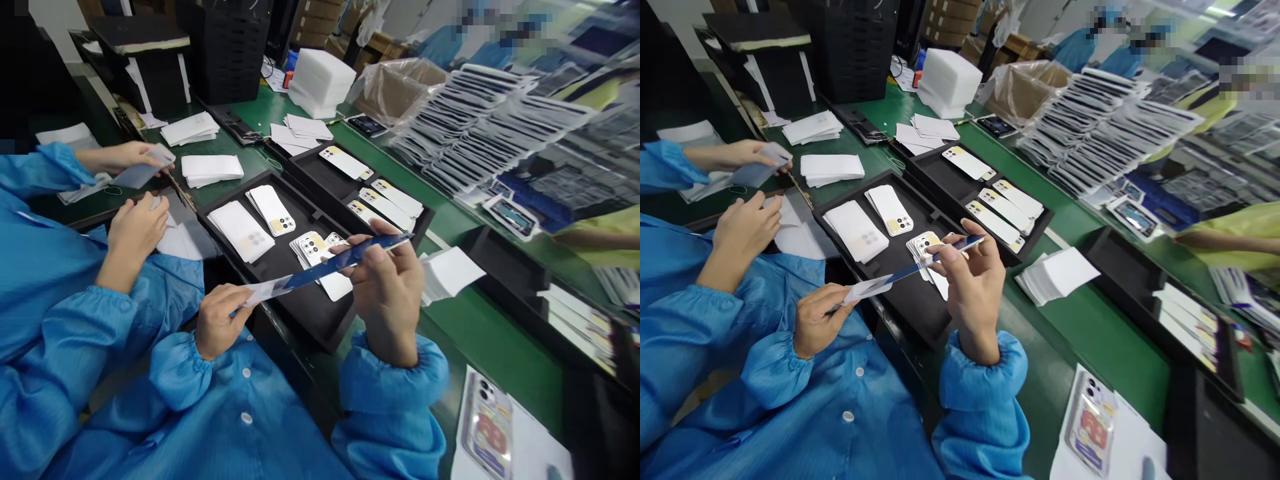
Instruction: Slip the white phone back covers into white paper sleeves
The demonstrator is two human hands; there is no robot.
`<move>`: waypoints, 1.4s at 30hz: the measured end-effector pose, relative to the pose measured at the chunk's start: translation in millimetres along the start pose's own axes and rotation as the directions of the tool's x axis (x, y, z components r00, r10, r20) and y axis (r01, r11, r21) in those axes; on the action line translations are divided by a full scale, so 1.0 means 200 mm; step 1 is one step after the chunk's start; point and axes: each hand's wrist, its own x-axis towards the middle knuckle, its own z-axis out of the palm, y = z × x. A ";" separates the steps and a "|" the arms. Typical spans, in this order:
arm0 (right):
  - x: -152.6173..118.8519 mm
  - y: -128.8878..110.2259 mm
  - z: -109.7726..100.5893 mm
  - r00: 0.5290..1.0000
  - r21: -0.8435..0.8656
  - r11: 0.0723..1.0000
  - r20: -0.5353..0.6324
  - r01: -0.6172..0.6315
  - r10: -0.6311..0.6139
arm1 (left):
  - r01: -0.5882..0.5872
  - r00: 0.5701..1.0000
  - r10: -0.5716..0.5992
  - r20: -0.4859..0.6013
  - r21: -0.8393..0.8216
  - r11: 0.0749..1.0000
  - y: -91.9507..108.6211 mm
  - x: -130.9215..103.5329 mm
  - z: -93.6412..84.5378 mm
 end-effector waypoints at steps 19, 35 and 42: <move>-0.06 0.17 0.19 0.938 -0.337 0.939 0.300 -0.068 0.175 | 0.195 0.980 -0.188 0.060 -0.128 0.972 -0.04 0.02 -0.03; -0.11 0.30 0.14 0.788 -0.111 0.882 0.408 -0.458 0.461 | -0.033 0.996 0.024 0.088 0.101 0.994 -0.10 0.05 0.01; -0.13 0.27 0.15 0.840 -0.145 0.909 0.347 -0.392 0.418 | -0.084 0.982 0.057 0.178 0.145 0.986 -0.11 0.00 0.04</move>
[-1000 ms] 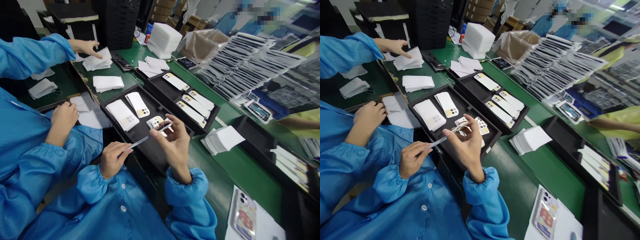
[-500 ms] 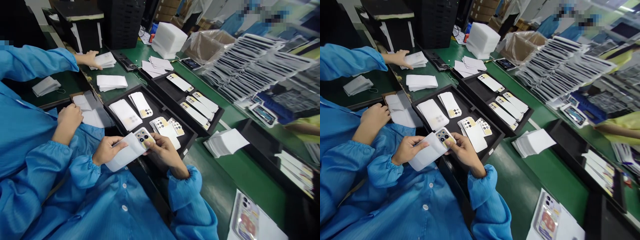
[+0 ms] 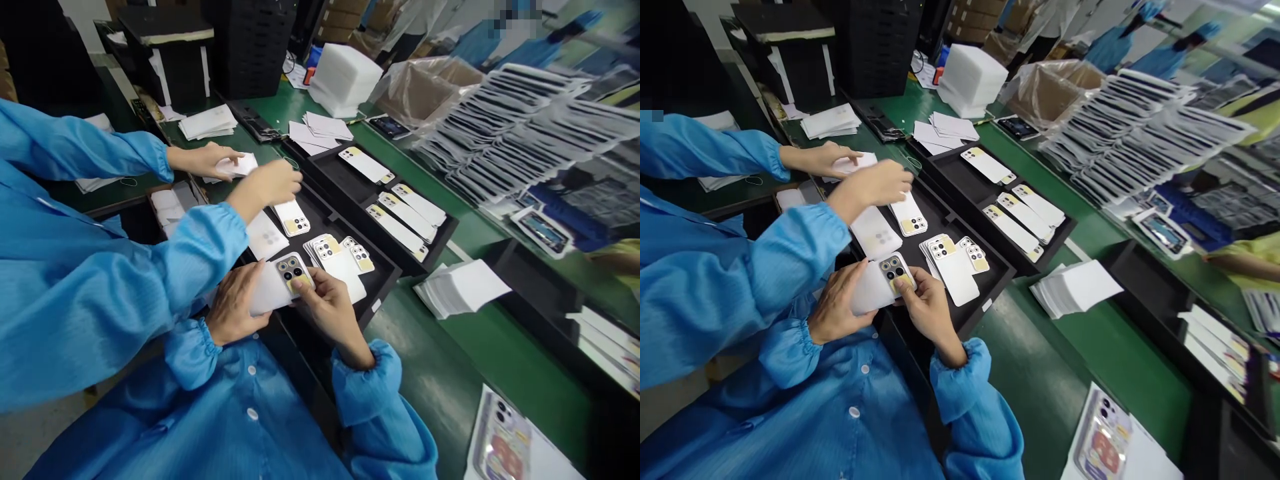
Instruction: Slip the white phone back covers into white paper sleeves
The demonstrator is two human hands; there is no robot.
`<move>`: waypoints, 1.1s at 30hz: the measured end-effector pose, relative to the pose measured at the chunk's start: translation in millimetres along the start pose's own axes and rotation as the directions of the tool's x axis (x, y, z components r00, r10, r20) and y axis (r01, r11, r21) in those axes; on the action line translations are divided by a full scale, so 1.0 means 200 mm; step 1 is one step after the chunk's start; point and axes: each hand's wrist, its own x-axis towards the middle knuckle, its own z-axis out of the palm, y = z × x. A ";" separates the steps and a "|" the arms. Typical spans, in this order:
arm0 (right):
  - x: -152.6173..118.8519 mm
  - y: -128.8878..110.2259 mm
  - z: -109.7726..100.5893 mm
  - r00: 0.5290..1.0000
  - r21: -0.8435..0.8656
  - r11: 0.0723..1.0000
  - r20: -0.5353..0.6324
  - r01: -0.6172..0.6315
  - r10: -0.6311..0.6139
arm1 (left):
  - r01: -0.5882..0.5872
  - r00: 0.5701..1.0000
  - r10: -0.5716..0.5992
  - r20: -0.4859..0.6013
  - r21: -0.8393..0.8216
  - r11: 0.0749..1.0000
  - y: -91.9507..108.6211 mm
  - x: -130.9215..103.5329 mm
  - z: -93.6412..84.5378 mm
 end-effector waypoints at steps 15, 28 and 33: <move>-0.01 0.03 -0.01 0.963 -0.235 0.971 0.270 0.055 0.011 | -0.056 0.998 0.057 0.019 -0.039 0.998 -0.02 -0.01 0.04; -0.01 0.06 -0.01 0.975 -0.102 0.995 0.221 -0.004 0.027 | -0.063 0.990 0.081 0.117 -0.149 0.987 0.01 0.01 0.05; -0.05 0.06 -0.02 0.974 -0.114 0.993 0.226 0.005 0.021 | -0.117 0.985 0.139 0.099 -0.195 0.974 0.03 0.02 0.05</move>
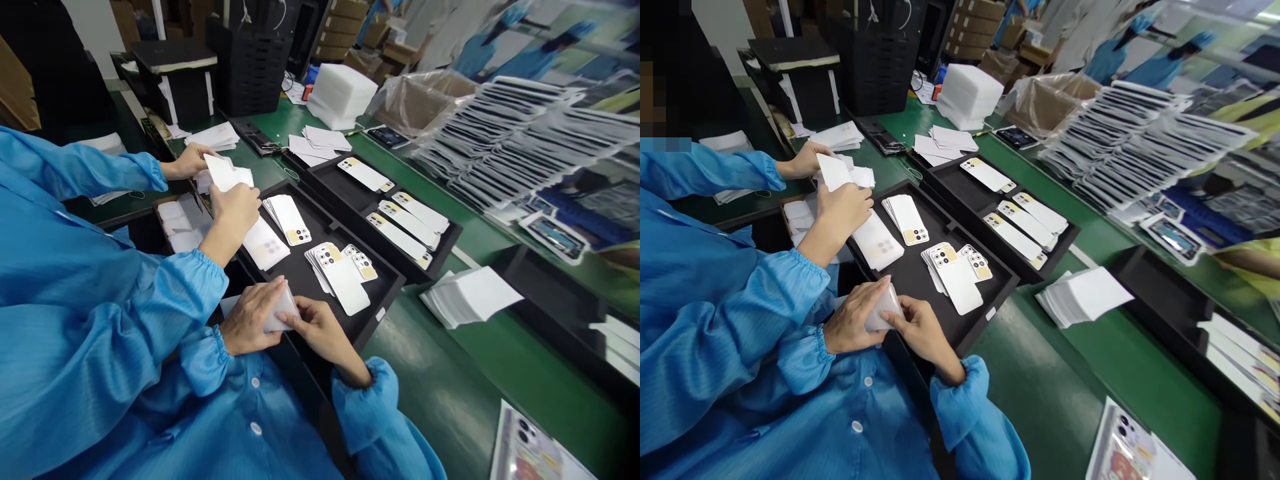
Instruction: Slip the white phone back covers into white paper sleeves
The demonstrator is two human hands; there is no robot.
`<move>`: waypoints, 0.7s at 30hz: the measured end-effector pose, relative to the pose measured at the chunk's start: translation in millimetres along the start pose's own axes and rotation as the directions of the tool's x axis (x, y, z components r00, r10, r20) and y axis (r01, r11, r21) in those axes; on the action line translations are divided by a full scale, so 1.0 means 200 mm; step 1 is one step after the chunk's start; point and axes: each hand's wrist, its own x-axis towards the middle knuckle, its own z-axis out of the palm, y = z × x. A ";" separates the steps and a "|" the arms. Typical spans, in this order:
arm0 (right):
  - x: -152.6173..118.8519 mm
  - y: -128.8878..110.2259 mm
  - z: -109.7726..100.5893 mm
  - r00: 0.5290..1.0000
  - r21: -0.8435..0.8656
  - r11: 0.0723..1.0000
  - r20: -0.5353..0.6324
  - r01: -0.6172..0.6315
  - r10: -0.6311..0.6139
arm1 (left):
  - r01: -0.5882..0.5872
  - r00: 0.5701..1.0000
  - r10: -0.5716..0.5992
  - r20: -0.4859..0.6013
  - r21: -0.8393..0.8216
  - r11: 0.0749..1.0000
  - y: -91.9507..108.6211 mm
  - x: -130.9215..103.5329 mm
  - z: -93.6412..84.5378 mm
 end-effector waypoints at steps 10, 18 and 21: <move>0.17 0.03 -0.17 0.802 0.445 0.880 -0.581 0.168 0.141 | 0.308 0.888 -0.241 -0.391 0.117 0.944 -0.15 -0.06 -0.01; 0.47 -0.03 0.01 0.853 0.443 0.874 -0.518 0.198 0.070 | 0.198 0.948 -0.146 -0.284 0.164 0.966 -0.24 0.06 0.12; 0.50 -0.01 0.03 0.891 0.333 0.942 -0.440 0.049 0.109 | 0.186 0.944 -0.137 -0.300 0.143 0.972 -0.24 0.06 0.13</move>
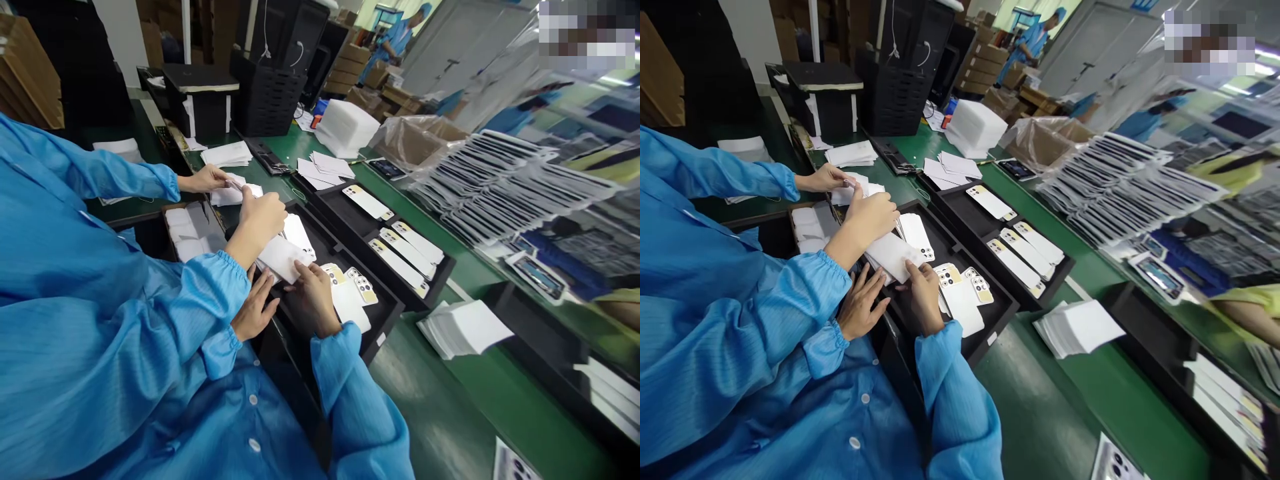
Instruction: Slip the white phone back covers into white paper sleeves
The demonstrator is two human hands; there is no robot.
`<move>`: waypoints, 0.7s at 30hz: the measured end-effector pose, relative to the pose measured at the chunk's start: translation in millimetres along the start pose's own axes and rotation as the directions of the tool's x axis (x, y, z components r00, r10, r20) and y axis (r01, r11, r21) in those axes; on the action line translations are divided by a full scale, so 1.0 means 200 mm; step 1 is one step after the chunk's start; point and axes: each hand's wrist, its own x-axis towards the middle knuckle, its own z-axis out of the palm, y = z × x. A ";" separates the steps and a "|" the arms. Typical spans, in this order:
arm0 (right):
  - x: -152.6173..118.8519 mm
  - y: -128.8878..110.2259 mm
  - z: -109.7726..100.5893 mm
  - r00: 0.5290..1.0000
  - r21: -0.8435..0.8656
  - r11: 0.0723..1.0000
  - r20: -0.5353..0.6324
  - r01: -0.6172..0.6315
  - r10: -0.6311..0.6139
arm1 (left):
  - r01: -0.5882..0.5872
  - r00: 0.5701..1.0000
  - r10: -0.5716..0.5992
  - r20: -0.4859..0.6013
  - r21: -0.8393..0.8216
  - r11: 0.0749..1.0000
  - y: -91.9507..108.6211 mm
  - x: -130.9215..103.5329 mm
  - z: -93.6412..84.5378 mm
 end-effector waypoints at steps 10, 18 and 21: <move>0.04 0.05 -0.02 1.000 -0.154 0.988 0.011 -0.023 0.025 | 0.062 0.995 -0.066 -0.072 -0.061 0.996 -0.06 0.03 -0.06; 0.10 0.03 -0.04 0.999 -0.442 0.896 -0.013 0.035 -0.045 | 0.272 0.952 -0.272 -0.141 -0.020 0.962 -0.15 0.20 -0.06; 0.13 -0.02 -0.06 0.973 -0.572 0.812 -0.099 0.117 -0.210 | 0.213 0.969 -0.214 -0.124 -0.020 0.977 -0.16 0.24 -0.06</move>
